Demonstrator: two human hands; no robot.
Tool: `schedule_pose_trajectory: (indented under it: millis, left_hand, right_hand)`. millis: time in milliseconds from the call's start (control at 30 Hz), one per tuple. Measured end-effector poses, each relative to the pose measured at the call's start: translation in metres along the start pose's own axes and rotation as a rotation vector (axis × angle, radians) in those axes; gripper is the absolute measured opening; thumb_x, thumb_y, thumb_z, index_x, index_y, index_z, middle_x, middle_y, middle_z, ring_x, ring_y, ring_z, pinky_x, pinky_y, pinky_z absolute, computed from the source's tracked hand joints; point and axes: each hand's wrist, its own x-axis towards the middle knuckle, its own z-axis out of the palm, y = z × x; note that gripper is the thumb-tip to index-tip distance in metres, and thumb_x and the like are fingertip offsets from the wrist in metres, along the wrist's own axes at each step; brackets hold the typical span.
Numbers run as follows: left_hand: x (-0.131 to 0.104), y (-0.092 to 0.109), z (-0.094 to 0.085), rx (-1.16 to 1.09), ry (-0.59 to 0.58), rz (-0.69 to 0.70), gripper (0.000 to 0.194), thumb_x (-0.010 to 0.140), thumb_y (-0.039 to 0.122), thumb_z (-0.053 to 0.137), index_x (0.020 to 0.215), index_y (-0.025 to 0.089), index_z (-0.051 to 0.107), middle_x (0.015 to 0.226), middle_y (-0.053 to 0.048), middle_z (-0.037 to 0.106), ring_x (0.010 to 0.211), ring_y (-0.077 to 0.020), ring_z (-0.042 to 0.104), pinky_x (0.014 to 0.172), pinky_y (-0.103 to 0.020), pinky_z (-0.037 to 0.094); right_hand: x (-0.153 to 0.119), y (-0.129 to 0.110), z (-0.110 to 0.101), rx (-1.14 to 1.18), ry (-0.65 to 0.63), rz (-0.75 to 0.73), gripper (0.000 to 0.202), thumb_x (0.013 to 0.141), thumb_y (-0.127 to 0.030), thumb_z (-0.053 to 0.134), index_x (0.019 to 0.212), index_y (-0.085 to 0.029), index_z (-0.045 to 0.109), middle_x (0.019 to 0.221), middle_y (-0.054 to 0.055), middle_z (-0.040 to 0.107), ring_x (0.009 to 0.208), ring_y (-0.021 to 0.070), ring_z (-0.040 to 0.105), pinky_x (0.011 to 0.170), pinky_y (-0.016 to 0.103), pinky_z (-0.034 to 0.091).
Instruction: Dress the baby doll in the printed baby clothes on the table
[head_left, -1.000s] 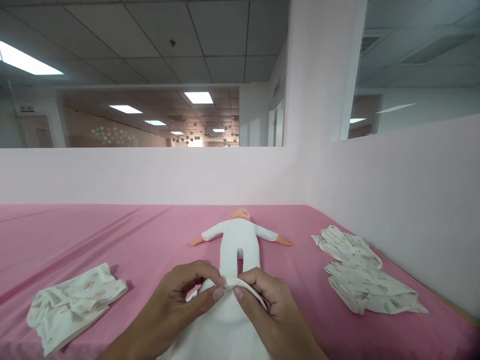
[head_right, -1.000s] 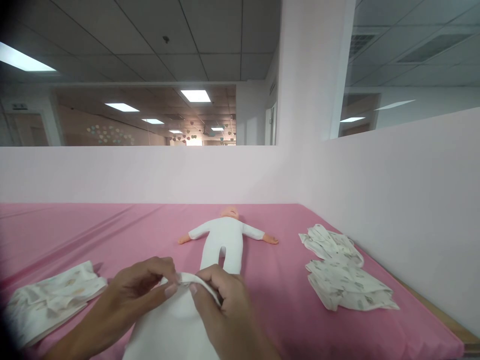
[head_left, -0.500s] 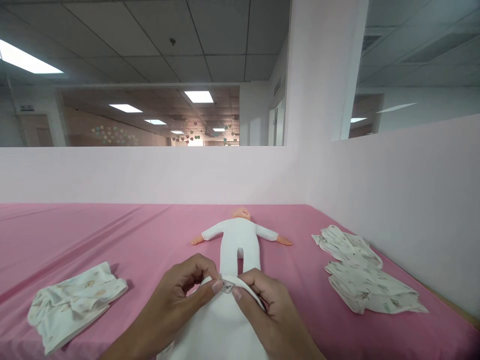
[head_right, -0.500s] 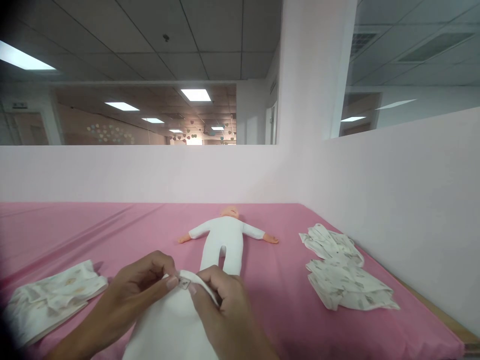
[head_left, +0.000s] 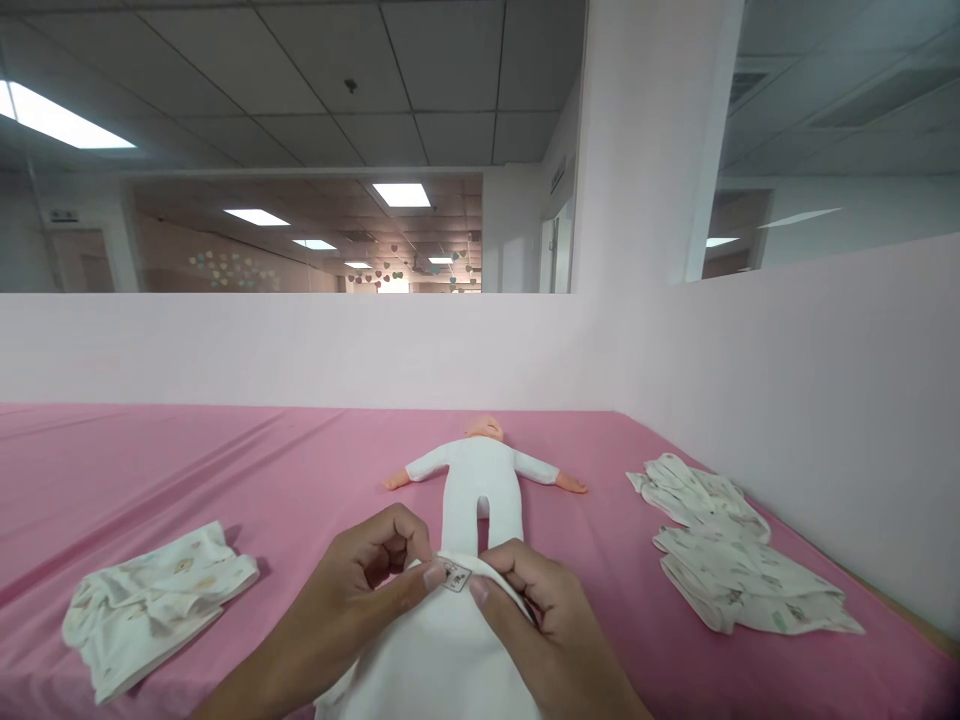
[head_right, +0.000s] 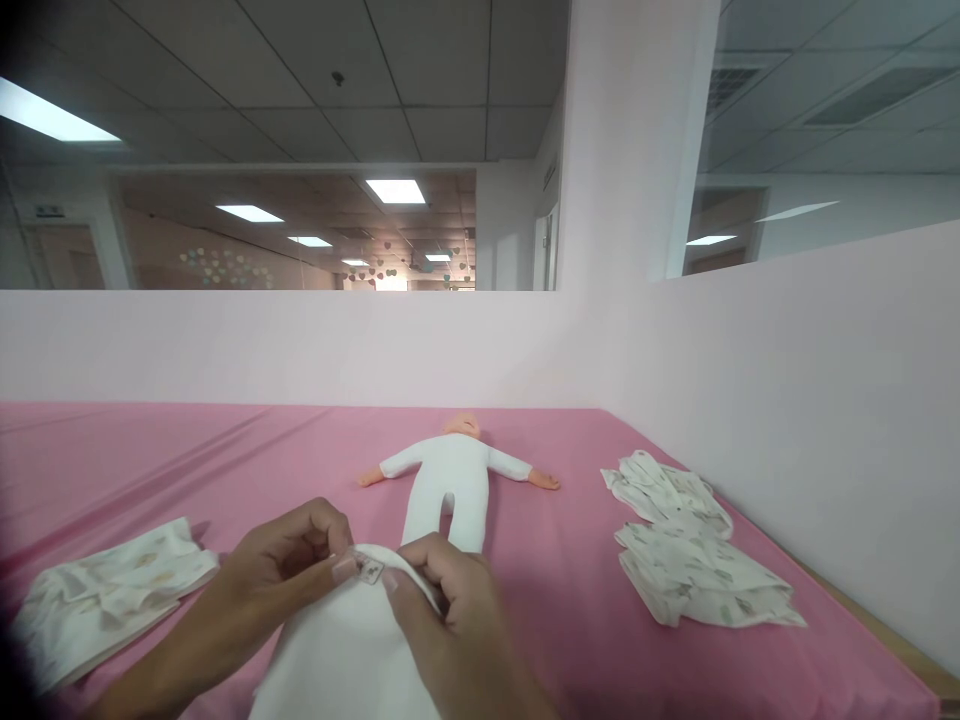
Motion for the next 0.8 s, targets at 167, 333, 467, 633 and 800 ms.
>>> schedule_pose_trajectory:
  millis: [167, 333, 467, 633, 800]
  left_hand:
    - [0.005, 0.006, -0.008, -0.02, -0.148, -0.056, 0.035, 0.083, 0.05, 0.071, 0.091, 0.018, 0.06, 0.066, 0.005, 0.045, 0.06, -0.0087, 0.038, 0.054, -0.02, 0.031]
    - [0.004, 0.017, -0.009, 0.088, -0.292, -0.081, 0.035, 0.091, 0.05, 0.061, 0.089, 0.015, 0.066, 0.075, 0.001, 0.054, 0.068, -0.0111, 0.043, 0.061, -0.022, 0.034]
    - [0.0, 0.02, -0.01, 0.128, -0.264, -0.046, 0.033, 0.09, 0.048, 0.063, 0.08, 0.016, 0.06, 0.074, 0.002, 0.051, 0.069, -0.0113, 0.043, 0.062, -0.021, 0.035]
    - [-0.003, 0.024, -0.012, 0.273, -0.2, 0.015, 0.029, 0.089, 0.045, 0.062, 0.079, 0.017, 0.06, 0.076, 0.001, 0.054, 0.072, -0.0127, 0.045, 0.065, -0.022, 0.036]
    - [-0.006, 0.035, -0.016, 0.369, -0.124, 0.016, 0.028, 0.086, 0.044, 0.065, 0.077, 0.018, 0.061, 0.073, 0.002, 0.055, 0.068, -0.0125, 0.045, 0.059, -0.02, 0.035]
  right_hand:
    - [0.0, 0.002, 0.0, 0.024, -0.01, 0.025, 0.037, 0.089, -0.054, 0.055, 0.085, -0.019, 0.063, 0.067, -0.002, 0.05, 0.064, 0.0119, 0.041, 0.059, 0.024, 0.034]
    - [-0.001, 0.004, 0.0, 0.042, -0.043, 0.048, 0.037, 0.09, -0.054, 0.054, 0.087, -0.018, 0.064, 0.066, -0.003, 0.048, 0.062, 0.0111, 0.04, 0.057, 0.024, 0.033]
    - [-0.003, 0.002, -0.002, 0.063, -0.031, 0.074, 0.037, 0.089, -0.054, 0.056, 0.085, -0.018, 0.064, 0.065, -0.003, 0.046, 0.06, 0.0103, 0.04, 0.055, 0.023, 0.032]
    - [-0.005, -0.004, -0.004, 0.094, -0.024, 0.109, 0.039, 0.086, -0.057, 0.06, 0.081, -0.019, 0.063, 0.064, -0.004, 0.044, 0.059, 0.0097, 0.037, 0.052, 0.022, 0.03]
    - [-0.006, -0.009, -0.008, 0.145, -0.042, 0.127, 0.04, 0.083, -0.058, 0.063, 0.077, -0.019, 0.061, 0.064, -0.004, 0.042, 0.06, 0.0094, 0.036, 0.053, 0.022, 0.029]
